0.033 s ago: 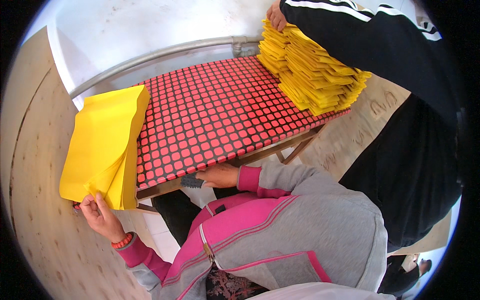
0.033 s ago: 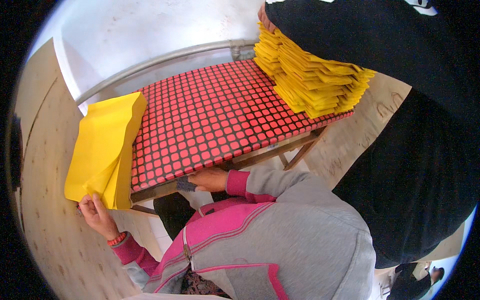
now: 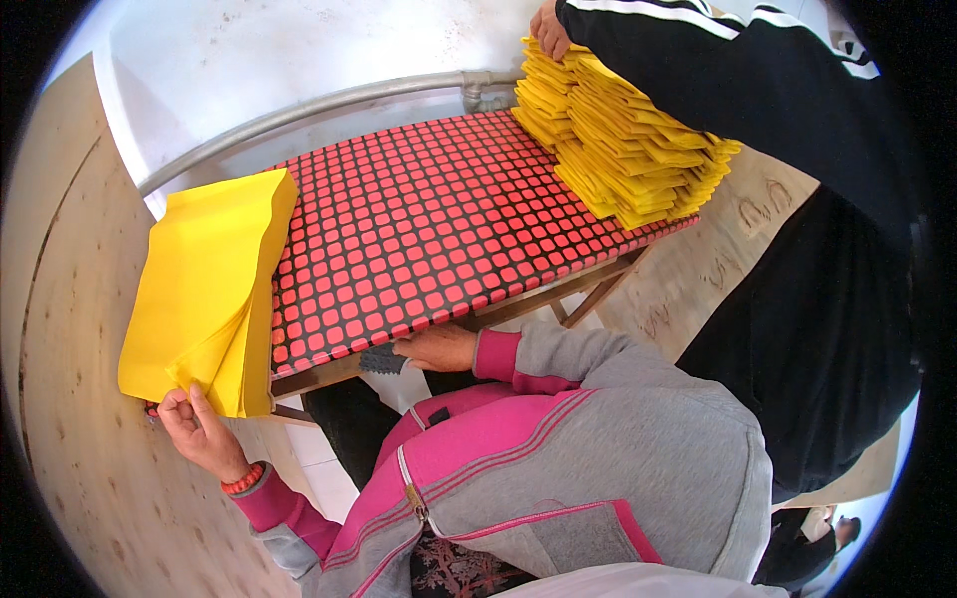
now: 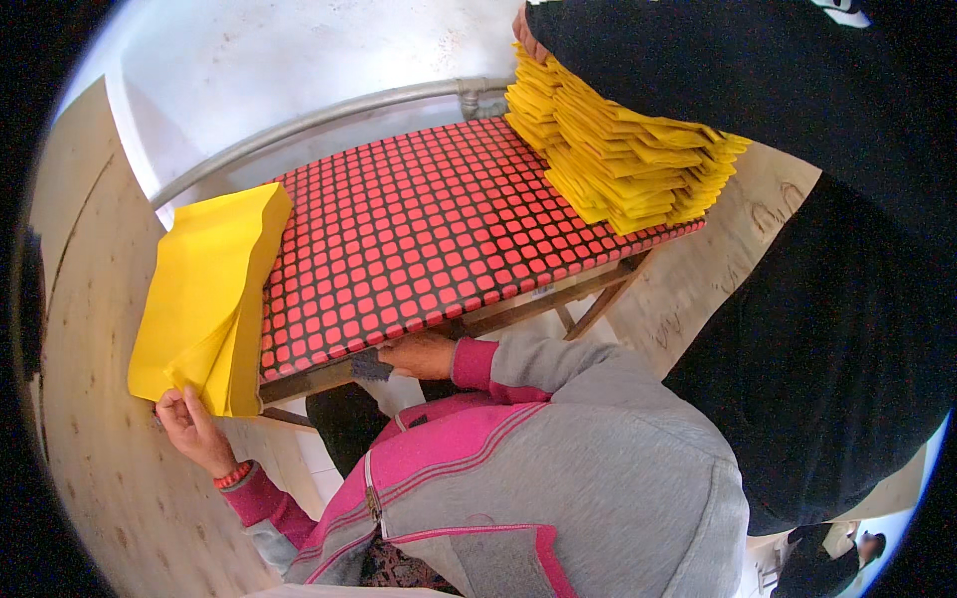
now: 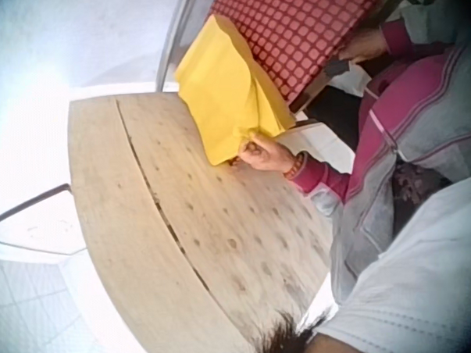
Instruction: The person repeatedly folds yellow paper sheets on a patterned table, pressing creases and stacking the folded pieces. The person handles the sheets one at a time, aligning edges and smoothing folds before placing them into a growing stack.
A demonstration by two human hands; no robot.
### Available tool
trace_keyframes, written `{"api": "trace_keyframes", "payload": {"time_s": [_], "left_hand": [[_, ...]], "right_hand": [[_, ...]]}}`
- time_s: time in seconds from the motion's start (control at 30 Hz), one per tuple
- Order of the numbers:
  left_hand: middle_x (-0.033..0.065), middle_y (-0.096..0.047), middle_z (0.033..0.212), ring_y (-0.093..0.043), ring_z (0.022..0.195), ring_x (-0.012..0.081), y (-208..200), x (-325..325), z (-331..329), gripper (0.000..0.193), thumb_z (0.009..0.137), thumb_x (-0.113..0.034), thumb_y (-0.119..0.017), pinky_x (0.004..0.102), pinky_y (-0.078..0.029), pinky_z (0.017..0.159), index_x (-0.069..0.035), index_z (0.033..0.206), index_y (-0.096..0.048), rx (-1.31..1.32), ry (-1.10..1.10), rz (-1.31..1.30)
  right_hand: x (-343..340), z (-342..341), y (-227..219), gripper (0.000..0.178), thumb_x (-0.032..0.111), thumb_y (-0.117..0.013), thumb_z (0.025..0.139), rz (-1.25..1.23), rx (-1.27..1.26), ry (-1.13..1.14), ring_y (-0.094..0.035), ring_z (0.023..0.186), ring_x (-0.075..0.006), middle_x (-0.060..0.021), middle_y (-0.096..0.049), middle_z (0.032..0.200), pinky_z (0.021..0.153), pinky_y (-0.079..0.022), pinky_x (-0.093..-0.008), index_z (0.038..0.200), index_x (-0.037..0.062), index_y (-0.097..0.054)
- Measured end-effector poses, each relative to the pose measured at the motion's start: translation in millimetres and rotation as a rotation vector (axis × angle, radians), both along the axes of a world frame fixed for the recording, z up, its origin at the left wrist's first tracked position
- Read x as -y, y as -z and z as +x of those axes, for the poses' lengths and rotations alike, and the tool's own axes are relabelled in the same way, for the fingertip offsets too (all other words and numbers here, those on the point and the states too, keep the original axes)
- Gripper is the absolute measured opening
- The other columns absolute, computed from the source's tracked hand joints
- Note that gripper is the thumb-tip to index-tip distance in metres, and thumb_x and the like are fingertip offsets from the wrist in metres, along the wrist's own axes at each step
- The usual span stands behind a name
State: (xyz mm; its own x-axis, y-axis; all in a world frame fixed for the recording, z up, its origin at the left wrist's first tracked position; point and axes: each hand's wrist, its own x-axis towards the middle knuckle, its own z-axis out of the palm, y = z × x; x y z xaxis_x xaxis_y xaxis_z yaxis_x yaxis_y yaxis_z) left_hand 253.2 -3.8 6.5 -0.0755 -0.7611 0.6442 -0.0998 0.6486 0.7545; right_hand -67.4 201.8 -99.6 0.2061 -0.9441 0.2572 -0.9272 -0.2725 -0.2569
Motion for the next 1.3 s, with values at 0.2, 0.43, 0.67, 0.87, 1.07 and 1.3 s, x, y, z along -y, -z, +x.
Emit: {"api": "trace_keyframes", "payload": {"time_s": [0.2,0.43,0.67,0.87,1.07,1.3], "left_hand": [[-0.0005,-0.047,0.088,-0.046,0.08,0.0074,5,8,7,0.016,0.102,-0.008,-0.062,0.0208,-0.042,0.074,-0.005,0.092,-0.049,0.013,-0.007,-0.027],[0.0022,-0.054,0.094,-0.05,0.088,0.0124,-1,7,12,0.005,0.101,0.002,-0.054,0.0248,-0.043,0.081,-0.001,0.098,-0.056,0.162,0.131,-0.261],[0.0099,-0.073,0.098,-0.067,0.098,0.0236,-23,-6,20,0.013,0.094,0.002,-0.06,0.0396,-0.043,0.108,-0.001,0.1,-0.071,0.403,0.13,-0.164],[0.006,-0.071,0.096,-0.066,0.094,0.015,-35,-3,16,0.011,0.096,-0.002,-0.061,0.0274,-0.048,0.092,-0.001,0.101,-0.071,0.26,0.289,0.014],[0.0063,-0.071,0.1,-0.065,0.097,0.0154,-28,4,22,0.01,0.097,-0.001,-0.061,0.0265,-0.049,0.088,0.001,0.101,-0.07,0.287,0.281,0.008],[0.0041,-0.066,0.105,-0.059,0.099,0.0123,-28,7,25,0.014,0.102,-0.003,-0.055,0.0261,-0.046,0.091,0.003,0.107,-0.067,0.275,0.277,0.21]], "right_hand": [[7,-8,38,0.022,0.02,-0.064,0.089,0.07,0.053,0.113,-0.063,0.104,-0.0354,-0.0169,-0.063,0.102,0.088,-0.051,-0.0478,0.1,0.001,-0.062],[24,-6,41,0.027,0.026,-0.054,0.094,0.015,0.505,0.221,-0.065,0.1,-0.0251,-0.0119,-0.068,0.103,0.087,-0.049,-0.04,0.105,0.0037,-0.062],[13,3,11,0.023,0.024,-0.068,0.089,0.043,-0.121,0.059,-0.063,0.096,-0.0312,-0.0132,-0.064,0.102,0.083,-0.05,-0.0426,0.102,0.0061,-0.064],[7,58,-104,0.014,0.017,-0.071,0.088,0.198,0.333,-0.473,-0.065,0.076,-0.0295,-0.01,-0.061,0.086,0.066,-0.054,-0.0403,0.092,0.0084,-0.06],[84,84,-163,0.013,0.015,-0.07,0.087,-0.444,0.329,-0.486,-0.067,0.085,-0.0252,-0.0075,-0.066,0.096,0.073,-0.056,-0.0356,0.098,0.0078,-0.066],[143,110,-161,0.013,0.021,-0.062,0.084,-0.793,0.15,-0.563,-0.068,0.08,-0.0268,-0.0072,-0.064,0.083,0.067,-0.056,-0.038,0.086,0.0086,-0.062]]}}
